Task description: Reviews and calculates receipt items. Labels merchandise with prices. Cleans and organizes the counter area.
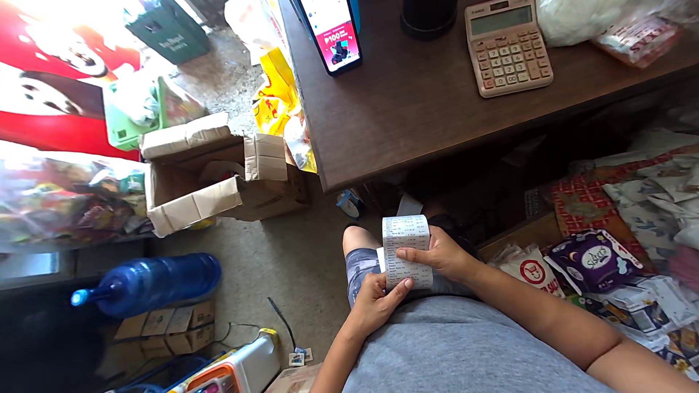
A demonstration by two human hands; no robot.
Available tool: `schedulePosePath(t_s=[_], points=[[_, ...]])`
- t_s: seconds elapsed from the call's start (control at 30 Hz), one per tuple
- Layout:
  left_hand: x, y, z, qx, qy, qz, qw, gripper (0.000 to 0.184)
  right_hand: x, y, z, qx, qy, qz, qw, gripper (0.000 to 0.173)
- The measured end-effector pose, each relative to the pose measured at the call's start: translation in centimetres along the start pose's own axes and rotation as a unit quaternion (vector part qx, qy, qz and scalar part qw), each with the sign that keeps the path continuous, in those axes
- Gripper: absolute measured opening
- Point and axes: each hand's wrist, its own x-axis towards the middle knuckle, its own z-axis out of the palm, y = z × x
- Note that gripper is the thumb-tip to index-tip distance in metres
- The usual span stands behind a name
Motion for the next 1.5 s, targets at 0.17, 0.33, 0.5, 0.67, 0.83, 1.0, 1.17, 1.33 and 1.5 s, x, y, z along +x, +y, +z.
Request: schedulePosePath(t_s=[0.17,0.33,0.5,0.67,0.83,1.0,1.17,1.33,1.5], points=[[0.02,-0.07,0.12,0.004,0.017,0.0,1.0,0.017,-0.16,0.29,-0.13,-0.007,-0.035,-0.006,0.999,0.034],[0.0,-0.12,0.18,0.01,0.033,-0.002,0.999,0.016,-0.31,0.66,-0.19,-0.013,-0.061,-0.011,0.998,0.037],[0.0,-0.02,0.14,0.009,0.029,-0.004,1.0,0.017,-0.24,0.56,-0.13,-0.006,-0.056,-0.013,0.998,0.036],[0.02,0.19,0.13,0.007,0.018,-0.004,1.0,0.018,-0.22,0.29,-0.02,-0.006,-0.033,-0.009,0.999,0.035],[0.07,0.24,0.03,0.008,0.012,0.0,1.0,0.018,-0.2,0.18,-0.05,-0.009,-0.031,-0.004,0.999,0.032],[0.12,0.31,-0.02,0.009,0.01,0.005,1.0,0.018,-0.14,0.14,-0.01,-0.009,-0.024,-0.005,1.0,0.033],[0.15,0.42,-0.09,0.012,0.004,0.003,1.0,0.017,0.14,0.27,-0.13,-0.007,-0.005,-0.018,1.0,0.031],[0.23,0.41,-0.15,0.013,0.001,0.006,1.0,0.018,0.2,0.24,-0.11,-0.003,0.002,-0.015,1.0,0.031],[0.27,0.36,-0.15,0.009,0.001,0.002,1.0,0.017,0.19,0.13,-0.05,0.0,0.009,-0.01,1.0,0.03]])
